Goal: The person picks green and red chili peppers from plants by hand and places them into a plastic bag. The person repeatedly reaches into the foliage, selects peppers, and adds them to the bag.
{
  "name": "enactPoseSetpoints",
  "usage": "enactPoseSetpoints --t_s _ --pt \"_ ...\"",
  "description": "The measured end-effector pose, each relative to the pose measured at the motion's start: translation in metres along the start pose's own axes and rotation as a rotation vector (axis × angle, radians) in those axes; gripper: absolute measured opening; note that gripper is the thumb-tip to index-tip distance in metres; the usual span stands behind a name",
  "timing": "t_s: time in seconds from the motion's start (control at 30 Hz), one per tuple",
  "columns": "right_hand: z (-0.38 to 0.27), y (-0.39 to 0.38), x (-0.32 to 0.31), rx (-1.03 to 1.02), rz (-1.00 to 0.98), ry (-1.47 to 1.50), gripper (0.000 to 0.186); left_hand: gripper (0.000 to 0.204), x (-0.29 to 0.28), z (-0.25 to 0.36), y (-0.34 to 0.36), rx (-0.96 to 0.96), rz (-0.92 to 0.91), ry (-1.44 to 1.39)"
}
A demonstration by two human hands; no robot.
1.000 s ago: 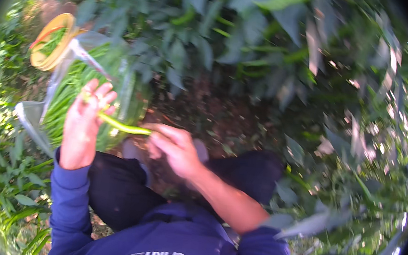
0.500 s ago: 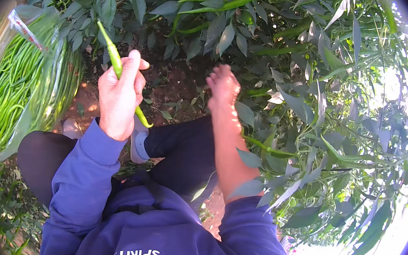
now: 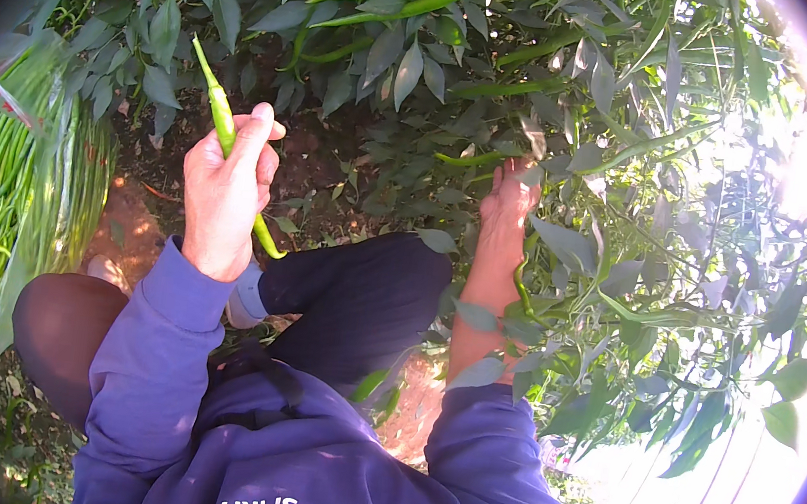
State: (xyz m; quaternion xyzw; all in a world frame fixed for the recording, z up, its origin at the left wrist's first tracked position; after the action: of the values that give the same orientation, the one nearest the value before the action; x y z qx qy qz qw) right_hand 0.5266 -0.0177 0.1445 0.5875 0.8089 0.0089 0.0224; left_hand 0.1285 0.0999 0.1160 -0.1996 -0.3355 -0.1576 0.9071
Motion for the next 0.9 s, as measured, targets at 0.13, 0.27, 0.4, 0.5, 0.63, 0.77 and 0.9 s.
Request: enactPoseSetpoints --t_s 0.13,0.27,0.4,0.5,0.63,0.77,0.9 --pt "-0.024 -0.001 0.004 -0.171 -0.076 0.08 0.039 0.028 -0.003 0.0 0.0 -0.033 0.011 0.013" --pt "-0.036 0.006 0.004 -0.098 -0.144 0.299 0.027 0.029 -0.002 -0.005 0.001 -0.02 0.006 0.031" --pt "-0.047 0.013 -0.006 0.013 -0.086 0.391 0.019 0.029 0.0 -0.011 0.001 -0.023 -0.013 0.048" --pt "-0.062 0.014 -0.013 0.003 -0.146 0.243 0.019 0.028 0.001 -0.017 0.002 -0.055 -0.008 0.052" --pt "-0.077 0.018 -0.011 0.025 -0.087 0.186 0.025 0.028 0.002 -0.022 0.005 -0.083 -0.026 0.054" --pt "-0.076 0.015 -0.009 0.061 -0.085 0.215 0.025 0.027 0.003 -0.025 0.005 -0.106 -0.013 0.05" --pt "-0.065 0.003 -0.013 0.03 -0.101 0.187 0.02 0.028 0.006 -0.029 0.004 -0.135 -0.015 0.048"
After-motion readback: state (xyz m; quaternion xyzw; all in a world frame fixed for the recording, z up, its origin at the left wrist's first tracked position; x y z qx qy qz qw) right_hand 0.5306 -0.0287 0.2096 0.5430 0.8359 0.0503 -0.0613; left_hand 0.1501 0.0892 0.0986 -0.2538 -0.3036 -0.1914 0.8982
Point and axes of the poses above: each hand's wrist, its own y-axis towards the middle knuckle, its own x-axis out of the palm, z = x × y, the point moved 2 cm from there along y, towards the middle knuckle, and after that the axes turned 7 degrees about -z, right-handed, at the moved point
